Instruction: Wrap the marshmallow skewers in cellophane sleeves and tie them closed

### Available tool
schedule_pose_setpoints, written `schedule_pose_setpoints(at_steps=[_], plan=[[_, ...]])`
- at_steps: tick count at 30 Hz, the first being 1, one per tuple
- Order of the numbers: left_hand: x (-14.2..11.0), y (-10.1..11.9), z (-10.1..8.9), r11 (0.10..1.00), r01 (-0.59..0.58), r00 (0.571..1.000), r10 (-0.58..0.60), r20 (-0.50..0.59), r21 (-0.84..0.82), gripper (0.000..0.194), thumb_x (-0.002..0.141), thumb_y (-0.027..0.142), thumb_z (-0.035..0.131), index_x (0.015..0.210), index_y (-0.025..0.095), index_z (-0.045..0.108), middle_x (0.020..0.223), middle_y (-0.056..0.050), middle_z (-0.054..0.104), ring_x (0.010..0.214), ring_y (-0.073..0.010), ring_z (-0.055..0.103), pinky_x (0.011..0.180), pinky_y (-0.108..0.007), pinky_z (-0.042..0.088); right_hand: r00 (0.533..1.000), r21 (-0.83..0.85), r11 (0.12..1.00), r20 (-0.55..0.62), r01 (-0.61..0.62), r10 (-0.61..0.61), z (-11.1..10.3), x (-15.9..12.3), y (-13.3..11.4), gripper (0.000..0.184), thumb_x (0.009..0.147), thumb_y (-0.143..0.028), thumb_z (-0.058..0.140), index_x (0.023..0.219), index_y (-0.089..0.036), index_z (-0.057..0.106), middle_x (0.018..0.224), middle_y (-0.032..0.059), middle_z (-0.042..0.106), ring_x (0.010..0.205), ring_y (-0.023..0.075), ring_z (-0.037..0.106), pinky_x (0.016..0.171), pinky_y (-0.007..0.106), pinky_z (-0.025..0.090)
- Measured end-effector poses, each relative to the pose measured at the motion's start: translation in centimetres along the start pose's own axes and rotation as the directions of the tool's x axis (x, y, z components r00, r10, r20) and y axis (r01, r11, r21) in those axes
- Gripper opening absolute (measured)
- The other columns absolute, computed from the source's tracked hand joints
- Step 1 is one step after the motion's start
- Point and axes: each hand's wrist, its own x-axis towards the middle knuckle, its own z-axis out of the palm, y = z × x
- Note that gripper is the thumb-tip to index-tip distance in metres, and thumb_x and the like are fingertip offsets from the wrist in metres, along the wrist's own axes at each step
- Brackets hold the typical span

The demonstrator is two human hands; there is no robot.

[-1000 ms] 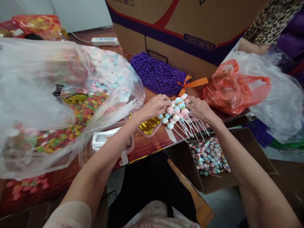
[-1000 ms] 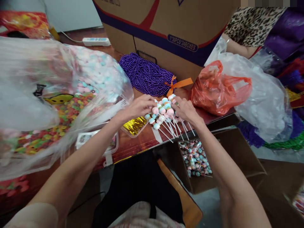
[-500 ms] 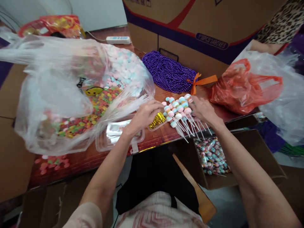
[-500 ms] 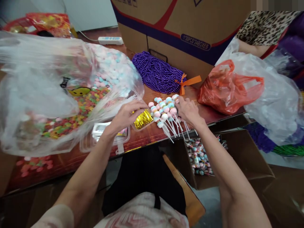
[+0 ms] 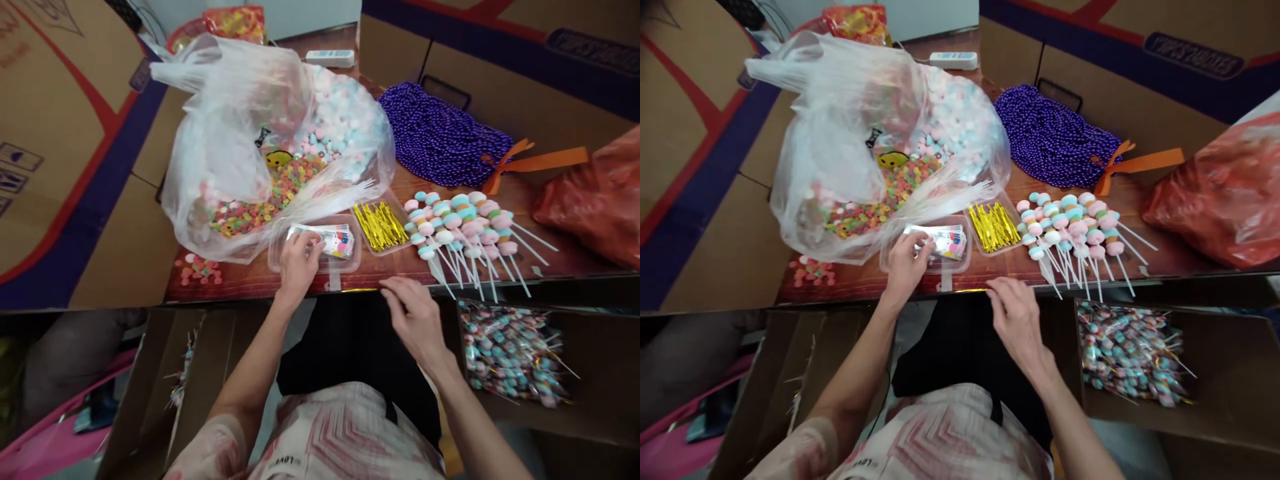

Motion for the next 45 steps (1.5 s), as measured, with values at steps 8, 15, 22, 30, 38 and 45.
schedule_pose_setpoints(at_steps=[8,15,22,30,38,45], plan=[[2.5,0.7,0.6,0.988,0.062,0.984,-0.085,0.160,0.143,0.013,0.085,0.026,0.066,0.073,0.022,0.063,0.081,-0.004,0.068,0.081,-0.0217,0.061,0.071,-0.032,0.040,0.998,0.034,0.999,0.060,-0.010,0.008,3.2,-0.2,-2.7,0.018,0.096,-0.018,0.054,0.105,-0.021,0.070,0.099,0.0085,0.075,0.092,0.0232,0.069,0.084,0.040,0.051],[2.3,0.0,-0.4,0.999,-0.009,0.991,0.004,0.131,0.042,0.021,0.093,0.027,0.057,0.081,0.020,0.072,0.087,-0.006,0.072,0.082,-0.0209,0.063,0.071,-0.032,0.040,0.995,0.061,0.994,0.049,-0.088,0.085,3.8,2.4,-2.7,0.018,0.097,-0.023,0.054,0.102,-0.021,0.071,0.098,0.0091,0.074,0.093,0.0240,0.068,0.087,0.040,0.051],[-1.7,1.0,-0.6,0.928,-0.345,0.939,0.340,-0.055,-0.143,0.019,0.096,0.031,0.057,0.086,0.020,0.069,0.083,-0.005,0.065,0.080,-0.0183,0.060,0.075,-0.030,0.045,0.970,0.393,0.889,0.053,-0.237,0.235,5.5,6.1,-3.4,0.013,0.087,-0.031,0.066,0.091,-0.019,0.071,0.088,0.0047,0.072,0.078,0.0188,0.064,0.071,0.031,0.050],[-5.6,1.8,-0.6,0.910,-0.252,0.968,0.235,-0.093,-0.329,0.014,0.094,0.025,0.060,0.084,0.020,0.068,0.077,-0.001,0.063,0.072,-0.0136,0.059,0.068,-0.025,0.045,0.943,0.525,0.784,0.158,-0.331,0.292,4.5,4.7,-3.8,0.018,0.079,-0.033,0.075,0.087,-0.019,0.069,0.081,0.0001,0.068,0.067,0.0129,0.057,0.062,0.026,0.046],[-8.3,4.1,-0.1,0.690,0.221,0.975,-0.168,0.144,-0.690,0.034,0.086,0.044,0.070,0.064,0.018,0.068,0.059,0.000,0.057,0.055,-0.0099,0.047,0.058,-0.025,0.038,0.882,0.580,0.719,-0.001,-0.384,0.472,4.1,3.2,-3.4,0.021,0.082,-0.032,0.072,0.070,-0.019,0.061,0.065,-0.0042,0.056,0.060,0.0109,0.049,0.060,0.025,0.041],[-7.3,6.1,2.0,-0.180,0.458,0.764,-0.421,0.489,-0.871,0.029,0.060,0.030,0.092,0.079,0.017,0.073,0.081,-0.001,0.072,0.070,-0.0087,0.064,0.062,-0.019,0.045,0.885,0.538,0.743,0.008,-0.397,0.466,3.7,1.9,-4.0,0.024,0.082,-0.035,0.071,0.070,-0.019,0.059,0.064,-0.0047,0.053,0.060,0.0108,0.046,0.062,0.025,0.039]])
